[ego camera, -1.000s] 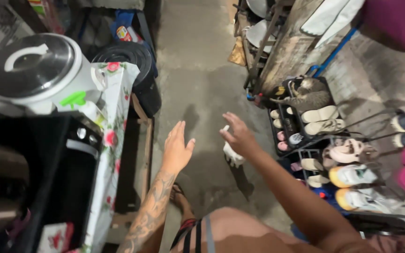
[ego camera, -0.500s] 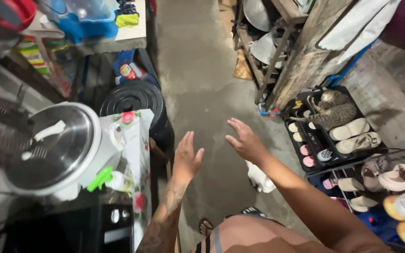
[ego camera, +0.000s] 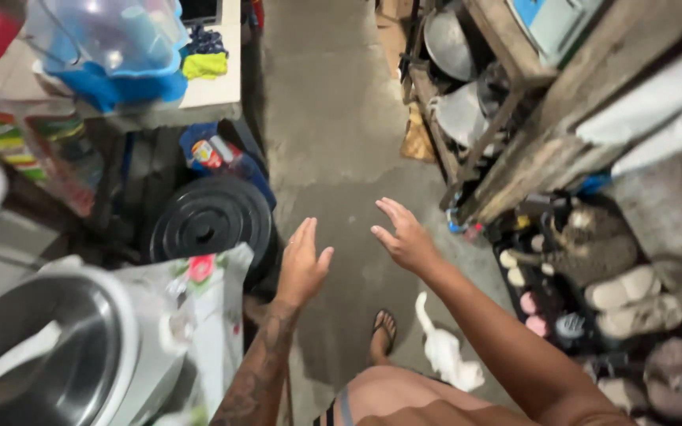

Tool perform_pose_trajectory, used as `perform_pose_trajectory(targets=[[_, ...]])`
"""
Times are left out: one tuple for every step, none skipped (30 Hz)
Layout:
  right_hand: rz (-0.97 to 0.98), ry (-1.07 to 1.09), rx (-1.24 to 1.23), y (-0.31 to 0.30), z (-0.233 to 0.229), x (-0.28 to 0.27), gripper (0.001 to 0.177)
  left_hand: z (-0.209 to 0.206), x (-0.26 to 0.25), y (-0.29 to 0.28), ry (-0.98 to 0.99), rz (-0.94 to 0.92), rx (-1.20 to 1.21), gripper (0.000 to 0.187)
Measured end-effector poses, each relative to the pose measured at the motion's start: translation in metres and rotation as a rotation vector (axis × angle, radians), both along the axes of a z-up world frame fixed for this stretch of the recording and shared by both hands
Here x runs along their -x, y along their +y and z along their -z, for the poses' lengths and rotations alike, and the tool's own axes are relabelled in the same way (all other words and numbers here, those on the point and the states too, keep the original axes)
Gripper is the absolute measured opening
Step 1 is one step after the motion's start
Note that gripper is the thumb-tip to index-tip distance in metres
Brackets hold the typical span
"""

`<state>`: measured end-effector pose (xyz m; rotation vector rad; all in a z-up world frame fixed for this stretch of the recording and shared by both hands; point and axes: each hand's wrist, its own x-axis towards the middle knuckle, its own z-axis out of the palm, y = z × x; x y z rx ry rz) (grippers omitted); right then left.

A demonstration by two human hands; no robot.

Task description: The person repeatedly retrieves white plates from a cabinet and places them on a table. They walk back and forth between the cabinet and the table, arranging the plates in rows.

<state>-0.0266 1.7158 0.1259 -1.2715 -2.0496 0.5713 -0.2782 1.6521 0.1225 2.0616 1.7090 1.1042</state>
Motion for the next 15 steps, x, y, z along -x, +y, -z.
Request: perform_pose_trajectory(targets=[[0.005, -0.002, 0.016, 0.023, -0.003, 0.0, 0.056, 0.0, -0.001, 0.024, 0.012, -0.008, -0.029, 0.07], [-0.011, 0.005, -0.002, 0.048, -0.007, -0.001, 0.056, -0.001, -0.002, 0.048, 0.005, -0.016, -0.026, 0.07], [-0.027, 0.012, -0.021, 0.072, -0.01, -0.002, 0.056, -0.002, -0.004, 0.072, -0.001, -0.024, -0.022, 0.07], [-0.044, 0.018, -0.022, 0.089, -0.009, -0.003, 0.055, 0.0, -0.005, 0.087, -0.007, -0.032, -0.002, 0.07], [-0.049, 0.008, -0.043, 0.109, -0.009, -0.005, 0.056, 0.002, -0.008, 0.104, -0.014, -0.04, 0.006, 0.071], [-0.052, 0.003, -0.067, 0.131, -0.012, -0.005, 0.056, 0.0, -0.01, 0.126, -0.015, -0.046, 0.011, 0.071], [-0.055, -0.001, -0.091, 0.15, -0.015, -0.005, 0.056, -0.002, -0.011, 0.144, -0.016, -0.052, 0.017, 0.071], [-0.059, -0.008, -0.075, 0.167, -0.018, -0.004, 0.056, -0.004, -0.012, 0.161, -0.017, -0.052, 0.011, 0.071], [-0.062, -0.015, -0.058, 0.181, -0.021, -0.003, 0.056, -0.006, -0.013, 0.176, -0.019, -0.053, 0.005, 0.071], [-0.066, -0.021, -0.038, 0.194, -0.024, 0.0, 0.056, -0.007, -0.013, 0.19, -0.019, -0.053, 0.002, 0.07], [-0.065, -0.017, -0.027, 0.21, -0.027, 0.003, 0.056, -0.009, -0.011, 0.207, -0.015, -0.058, -0.015, 0.07], [-0.06, -0.014, -0.009, 0.223, -0.029, 0.006, 0.056, -0.01, -0.009, 0.224, -0.012, -0.057, -0.026, 0.07], [-0.054, -0.011, 0.009, 0.237, -0.029, 0.008, 0.056, -0.01, -0.008, 0.239, -0.009, -0.057, -0.037, 0.07], [-0.051, -0.02, 0.017, 0.252, -0.031, 0.011, 0.056, -0.011, -0.005, 0.255, -0.016, -0.057, -0.03, 0.07], [-0.048, -0.028, 0.026, 0.267, -0.031, 0.014, 0.056, -0.011, -0.002, 0.272, -0.022, -0.056, -0.023, 0.07]])
